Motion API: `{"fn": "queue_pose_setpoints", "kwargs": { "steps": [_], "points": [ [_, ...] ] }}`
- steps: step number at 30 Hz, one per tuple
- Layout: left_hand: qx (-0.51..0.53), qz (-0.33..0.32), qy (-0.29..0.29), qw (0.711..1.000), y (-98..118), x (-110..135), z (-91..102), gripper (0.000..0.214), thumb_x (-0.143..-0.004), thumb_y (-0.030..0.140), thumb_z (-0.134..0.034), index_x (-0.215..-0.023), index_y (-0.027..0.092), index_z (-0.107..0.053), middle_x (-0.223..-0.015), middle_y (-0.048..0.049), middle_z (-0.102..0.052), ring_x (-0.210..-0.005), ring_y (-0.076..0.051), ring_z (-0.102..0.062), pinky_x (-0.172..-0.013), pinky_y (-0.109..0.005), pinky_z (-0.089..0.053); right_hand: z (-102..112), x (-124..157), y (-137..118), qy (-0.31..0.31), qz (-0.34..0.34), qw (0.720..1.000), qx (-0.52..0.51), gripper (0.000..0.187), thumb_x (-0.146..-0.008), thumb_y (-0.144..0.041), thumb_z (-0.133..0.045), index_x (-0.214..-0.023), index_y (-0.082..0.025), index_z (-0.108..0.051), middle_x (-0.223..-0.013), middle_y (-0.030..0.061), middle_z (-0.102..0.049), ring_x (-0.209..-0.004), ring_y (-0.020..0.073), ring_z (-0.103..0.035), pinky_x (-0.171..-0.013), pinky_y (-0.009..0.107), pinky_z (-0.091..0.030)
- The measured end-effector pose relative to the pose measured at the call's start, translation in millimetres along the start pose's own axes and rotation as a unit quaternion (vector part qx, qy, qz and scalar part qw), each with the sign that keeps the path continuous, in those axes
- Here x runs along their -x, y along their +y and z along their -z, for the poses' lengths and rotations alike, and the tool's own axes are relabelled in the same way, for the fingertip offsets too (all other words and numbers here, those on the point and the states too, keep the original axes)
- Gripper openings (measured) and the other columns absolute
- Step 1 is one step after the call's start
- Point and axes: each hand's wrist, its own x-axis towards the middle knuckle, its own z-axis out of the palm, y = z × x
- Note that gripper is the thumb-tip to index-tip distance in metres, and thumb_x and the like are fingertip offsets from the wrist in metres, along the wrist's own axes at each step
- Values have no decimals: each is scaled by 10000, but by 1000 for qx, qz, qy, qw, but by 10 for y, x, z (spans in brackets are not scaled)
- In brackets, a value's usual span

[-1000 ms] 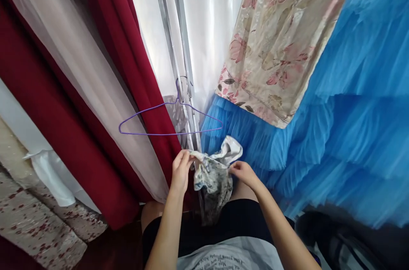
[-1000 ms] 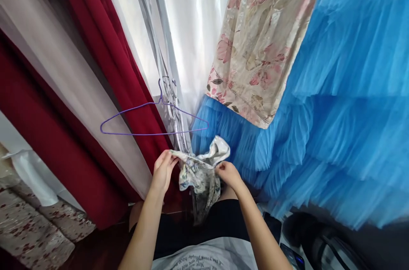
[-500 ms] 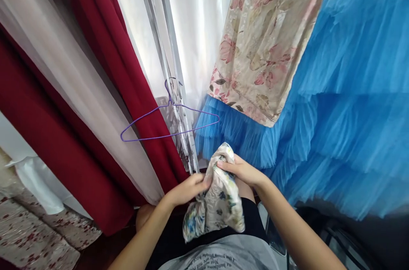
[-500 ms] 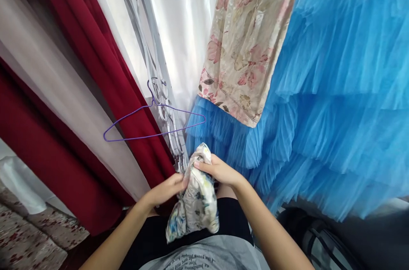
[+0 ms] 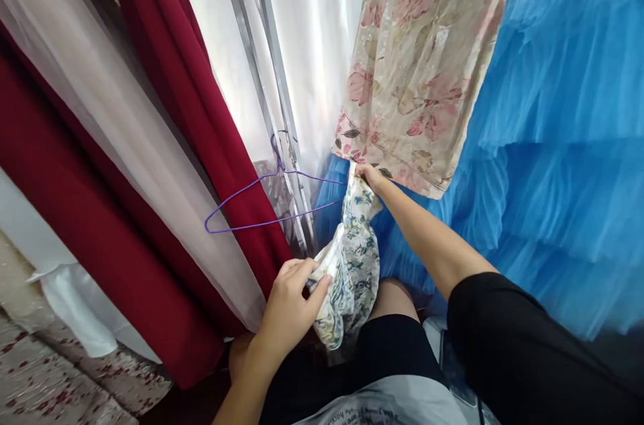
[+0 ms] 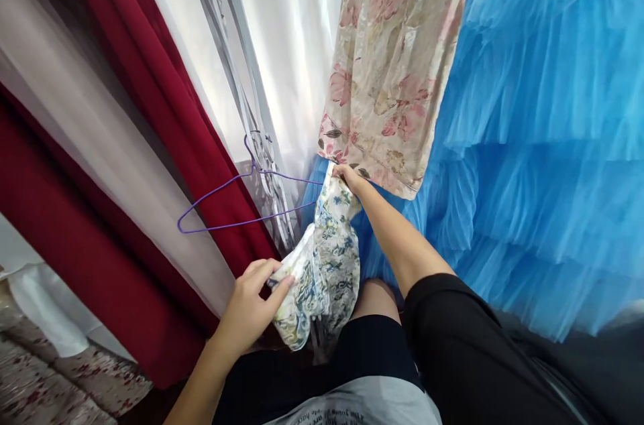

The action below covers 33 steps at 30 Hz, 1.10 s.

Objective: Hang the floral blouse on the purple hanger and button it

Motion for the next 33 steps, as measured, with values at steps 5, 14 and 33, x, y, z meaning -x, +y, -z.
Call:
{"fn": "queue_pose_setpoints", "kwargs": {
  "steps": [5, 14, 33],
  "points": [
    [-26, 32, 68, 997, -144, -21, 466, 198, -937, 400, -616, -831, 234, -612, -811, -15, -644, -796, -203, -595, -746, -300, -459, -403, -334, -197, -106, -49, 993, -26, 93, -587, -157, -654, -554, -177, -569, -499, 1, -611, -510, 158, -584, -540, 275, -490],
    [-258, 79, 25, 963, -1098, 99, 1390, 246, -910, 398, -534, -742, 225, -581, -784, -34, -611, -818, -238, -562, -774, -327, -410, -667, -99, -215, -252, -61, 965, -34, 145, -662, -91, -800, -767, -131, -709, -727, 77, -764, -612, 201, -699, -551, 272, -539],
    [168, 274, 196, 926, -1271, -1237, 1429, 256, -598, 256, -661, -824, 190, -559, -572, 53, -528, -492, -126, -469, -488, -231, -347, -147, 276, -73, -167, -5, 984, 58, 346, -644, -411, -903, -769, -124, -757, -692, 44, -723, -620, 160, -625, -580, 266, -474]
  ]
}}
